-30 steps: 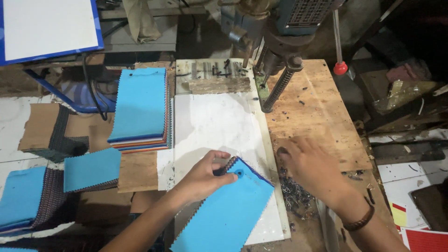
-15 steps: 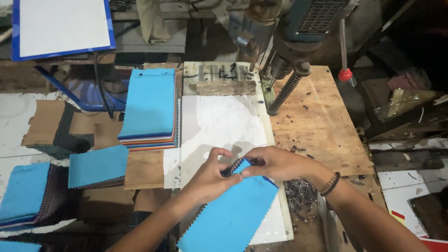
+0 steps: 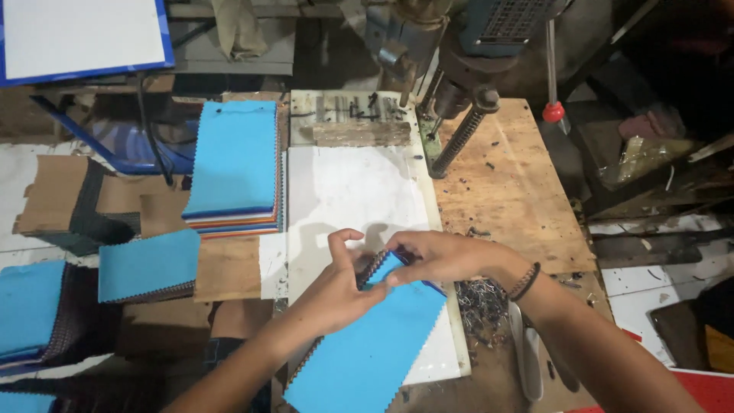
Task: The person uses a drill press to punch holes into stacked pieces of blue and green fabric. They position the fabric under the drill, operate the lever to lower the drill bit, and then remove the finished pieces to place them on a pile.
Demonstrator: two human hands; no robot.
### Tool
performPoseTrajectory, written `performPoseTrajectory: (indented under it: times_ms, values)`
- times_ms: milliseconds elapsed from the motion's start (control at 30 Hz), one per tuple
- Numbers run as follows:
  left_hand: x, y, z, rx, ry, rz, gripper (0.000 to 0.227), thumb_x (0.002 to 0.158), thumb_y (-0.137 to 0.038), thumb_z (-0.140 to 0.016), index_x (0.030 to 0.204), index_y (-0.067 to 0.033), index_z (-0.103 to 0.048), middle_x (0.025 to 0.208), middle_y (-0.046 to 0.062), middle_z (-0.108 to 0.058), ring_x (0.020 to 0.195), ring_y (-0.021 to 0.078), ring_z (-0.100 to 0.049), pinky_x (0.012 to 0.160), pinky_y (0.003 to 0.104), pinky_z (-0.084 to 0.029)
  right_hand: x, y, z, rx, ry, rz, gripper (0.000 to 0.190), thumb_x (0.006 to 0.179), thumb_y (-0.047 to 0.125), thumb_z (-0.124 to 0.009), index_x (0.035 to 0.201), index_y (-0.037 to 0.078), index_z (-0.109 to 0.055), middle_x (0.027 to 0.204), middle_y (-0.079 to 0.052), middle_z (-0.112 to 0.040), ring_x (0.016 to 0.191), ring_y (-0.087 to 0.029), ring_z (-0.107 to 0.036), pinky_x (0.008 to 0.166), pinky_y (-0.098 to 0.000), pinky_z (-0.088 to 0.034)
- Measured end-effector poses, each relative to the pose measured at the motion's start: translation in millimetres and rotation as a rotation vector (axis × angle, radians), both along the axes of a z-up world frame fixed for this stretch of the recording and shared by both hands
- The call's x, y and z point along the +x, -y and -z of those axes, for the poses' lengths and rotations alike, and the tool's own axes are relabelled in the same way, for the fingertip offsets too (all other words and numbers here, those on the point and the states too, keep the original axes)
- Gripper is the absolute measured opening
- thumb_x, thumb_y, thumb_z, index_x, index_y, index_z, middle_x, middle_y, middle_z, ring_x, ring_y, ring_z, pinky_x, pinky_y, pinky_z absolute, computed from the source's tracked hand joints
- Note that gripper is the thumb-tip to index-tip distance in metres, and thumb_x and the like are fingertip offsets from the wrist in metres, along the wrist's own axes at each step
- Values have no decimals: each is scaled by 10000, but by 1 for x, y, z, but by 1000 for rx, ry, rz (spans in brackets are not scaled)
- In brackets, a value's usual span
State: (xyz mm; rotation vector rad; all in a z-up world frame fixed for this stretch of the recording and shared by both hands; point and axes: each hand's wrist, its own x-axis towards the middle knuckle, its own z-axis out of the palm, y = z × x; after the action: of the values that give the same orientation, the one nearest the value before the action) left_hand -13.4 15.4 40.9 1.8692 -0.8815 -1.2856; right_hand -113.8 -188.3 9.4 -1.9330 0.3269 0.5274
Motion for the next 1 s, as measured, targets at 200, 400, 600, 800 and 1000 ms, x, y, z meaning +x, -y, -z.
performPoseTrajectory:
  times_ms: [200, 400, 600, 800, 1000]
  values:
    - [3, -13, 7, 275, -38, 89, 918, 853, -519, -663, 1543, -339, -84, 1331, 1, -652, 789, 199, -630, 670, 321, -456, -4, -1, -18, -95, -82, -144, 357, 914, 353, -734, 1197, 139, -696, 697, 42, -566, 535, -82, -458, 478, -252, -361]
    - [1, -52, 38, 347, 164, 410, 632, 814, -755, -620, 1065, -192, -486, 989, 7, -540, 839, 184, -562, 663, 325, -383, -40, 4, -50, -163, 28, -80, 367, 868, 238, -782, 1227, 166, -752, 897, 45, -735, 590, -58, -587, 450, -187, -488]
    - [9, -79, 33, 88, 481, 149, 708, 844, -618, -756, 1370, -192, -549, 1230, 35, -710, 1077, 243, -685, 894, 410, -564, -91, 2, -55, -36, 210, 175, 490, 795, 162, -793, 1280, 156, -725, 1214, -60, -815, 1096, -213, -786, 906, -346, -700]
    - [18, -94, 59, -738, 1552, 77, 185, 987, -57, -668, 1169, -90, -687, 1188, 110, -696, 1019, 300, -650, 726, 384, -447, -114, -28, 19, -981, 952, 49, 583, 729, 89, -897, 1248, 104, -631, 1258, -39, -759, 1134, -174, -739, 1169, -438, -426]
    - [-8, -144, 133, -752, 1430, 297, 406, 941, -112, -706, 1341, -117, -632, 1246, 96, -676, 1089, 230, -651, 898, 430, -549, -151, -85, 79, -1108, 780, 131, 443, 781, -126, -569, 1142, 122, -637, 1377, -155, -643, 1273, -330, -610, 1138, -591, -442]
